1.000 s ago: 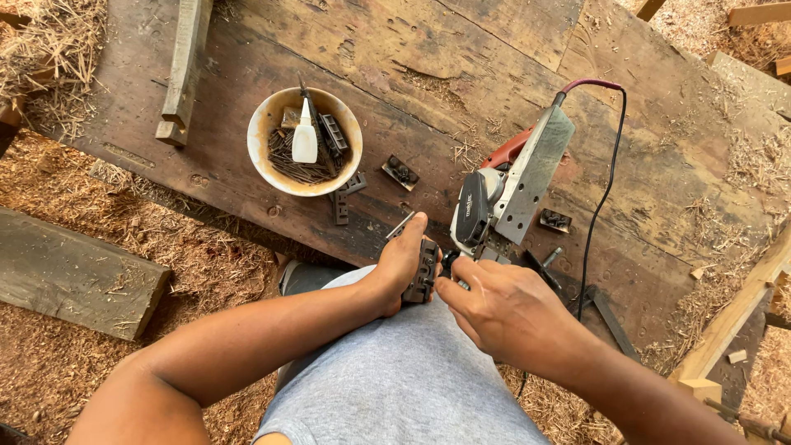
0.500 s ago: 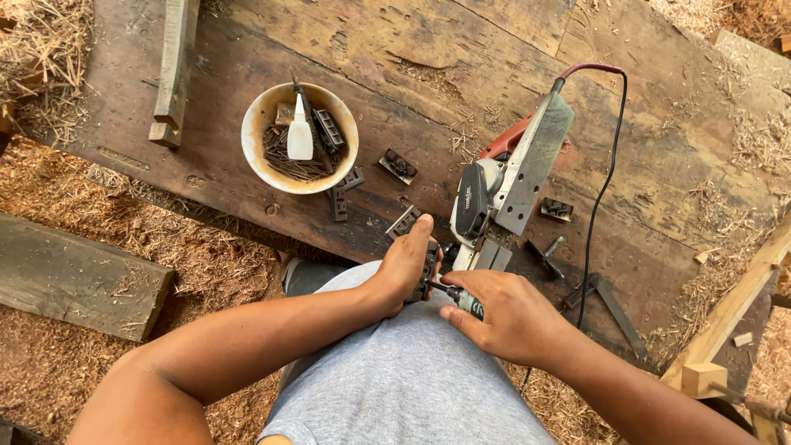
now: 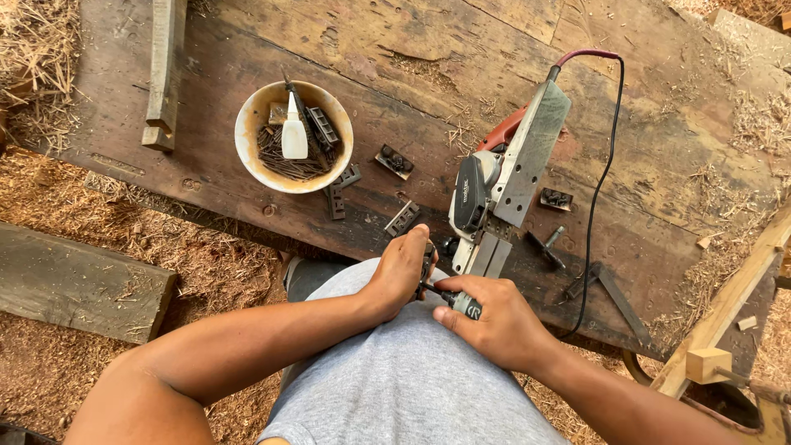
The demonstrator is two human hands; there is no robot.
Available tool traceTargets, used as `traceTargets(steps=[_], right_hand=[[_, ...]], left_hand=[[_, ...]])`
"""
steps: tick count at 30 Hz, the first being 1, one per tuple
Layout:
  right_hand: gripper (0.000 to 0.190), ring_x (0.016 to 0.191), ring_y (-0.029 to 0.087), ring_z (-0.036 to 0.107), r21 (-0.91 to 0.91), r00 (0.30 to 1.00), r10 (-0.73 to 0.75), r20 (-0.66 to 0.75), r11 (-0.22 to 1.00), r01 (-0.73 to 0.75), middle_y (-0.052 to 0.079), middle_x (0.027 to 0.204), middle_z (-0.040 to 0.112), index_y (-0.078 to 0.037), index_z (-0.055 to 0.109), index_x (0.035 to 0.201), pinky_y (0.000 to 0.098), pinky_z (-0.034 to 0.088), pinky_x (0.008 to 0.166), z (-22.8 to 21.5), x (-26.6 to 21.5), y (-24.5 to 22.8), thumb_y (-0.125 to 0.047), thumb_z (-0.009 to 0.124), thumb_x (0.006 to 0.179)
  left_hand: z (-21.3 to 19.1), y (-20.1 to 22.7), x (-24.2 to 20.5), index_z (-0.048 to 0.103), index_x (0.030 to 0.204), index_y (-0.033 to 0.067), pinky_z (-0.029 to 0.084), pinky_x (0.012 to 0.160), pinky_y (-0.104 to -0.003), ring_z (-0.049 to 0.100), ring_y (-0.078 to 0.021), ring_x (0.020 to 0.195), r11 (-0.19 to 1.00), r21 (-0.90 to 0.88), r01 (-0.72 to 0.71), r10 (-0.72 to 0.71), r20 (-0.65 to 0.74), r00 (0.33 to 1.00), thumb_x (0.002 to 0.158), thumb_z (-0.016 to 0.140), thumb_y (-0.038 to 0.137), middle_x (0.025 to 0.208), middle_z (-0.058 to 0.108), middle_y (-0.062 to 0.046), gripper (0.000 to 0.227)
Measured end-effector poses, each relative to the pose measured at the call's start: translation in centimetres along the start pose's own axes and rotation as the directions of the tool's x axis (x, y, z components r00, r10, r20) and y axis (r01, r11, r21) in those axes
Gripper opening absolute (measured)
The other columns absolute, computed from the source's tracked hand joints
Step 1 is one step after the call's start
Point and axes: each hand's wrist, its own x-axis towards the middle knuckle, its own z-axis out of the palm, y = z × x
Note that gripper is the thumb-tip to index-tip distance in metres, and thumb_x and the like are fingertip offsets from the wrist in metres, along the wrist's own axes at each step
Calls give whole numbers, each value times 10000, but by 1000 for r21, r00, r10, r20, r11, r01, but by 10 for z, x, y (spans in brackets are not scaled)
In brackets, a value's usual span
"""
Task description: The person assembles a handheld power tool on a wooden workbench, attaching a metal guide plate and securing it with screws using a screwdriver. The person repeatedly adjusts and tightens the components to complete the assembly.
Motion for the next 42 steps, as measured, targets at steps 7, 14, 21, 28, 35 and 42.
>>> traceTargets(steps=[7,14,21,28,35,42], right_hand=[[476,1048,270,743,-102,997,71,13,992,-69,142,1143,763,-52,705,1224,389,559,920,-14,1,-18,-328,740,838],[478,1027,309,744,-294,988,-71,-135,956,28,154,1167,753,-77,731,1201,404,574,887,-38,0,-25,-353,736,810],[461,1028,288,765,-188,994,60,-93,979,-77,136,1146,778,-100,750,1170,389,576,902,-34,8,-21,-388,749,809],[474,954,284,783,-160,992,103,-72,981,-113,151,1055,797,-111,747,1196,389,578,872,-35,11,-28,-407,713,827],[454,828,273,796,-73,985,175,-10,982,-175,157,924,809,-103,734,1154,398,586,797,-40,12,-25,-445,671,862],[367,868,353,724,-230,983,-142,-121,967,111,165,953,715,-34,722,1083,441,559,760,-35,7,-14,-343,669,892]], left_hand=[[-1,7,8,598,831,62,450,443,-340,512,-165,495,998,-65,15,-13,31,999,1002,408,509,643,555,-46,515],[-3,7,11,595,870,62,499,452,-355,562,-179,492,984,-173,42,-30,73,997,1006,421,531,655,580,-73,518],[-3,7,10,594,876,59,504,456,-355,564,-172,501,987,-161,18,-9,54,999,1008,422,531,678,582,-79,519],[-1,7,9,596,875,58,487,455,-346,539,-165,499,991,-137,1,5,46,999,1000,420,537,665,569,-79,526],[0,-1,8,579,877,58,470,466,-317,514,-146,504,990,-62,-128,133,79,988,1034,396,529,651,540,-58,529],[1,3,2,568,893,75,461,493,-289,503,-115,559,978,37,-207,204,81,976,1043,394,531,669,512,-30,510]])
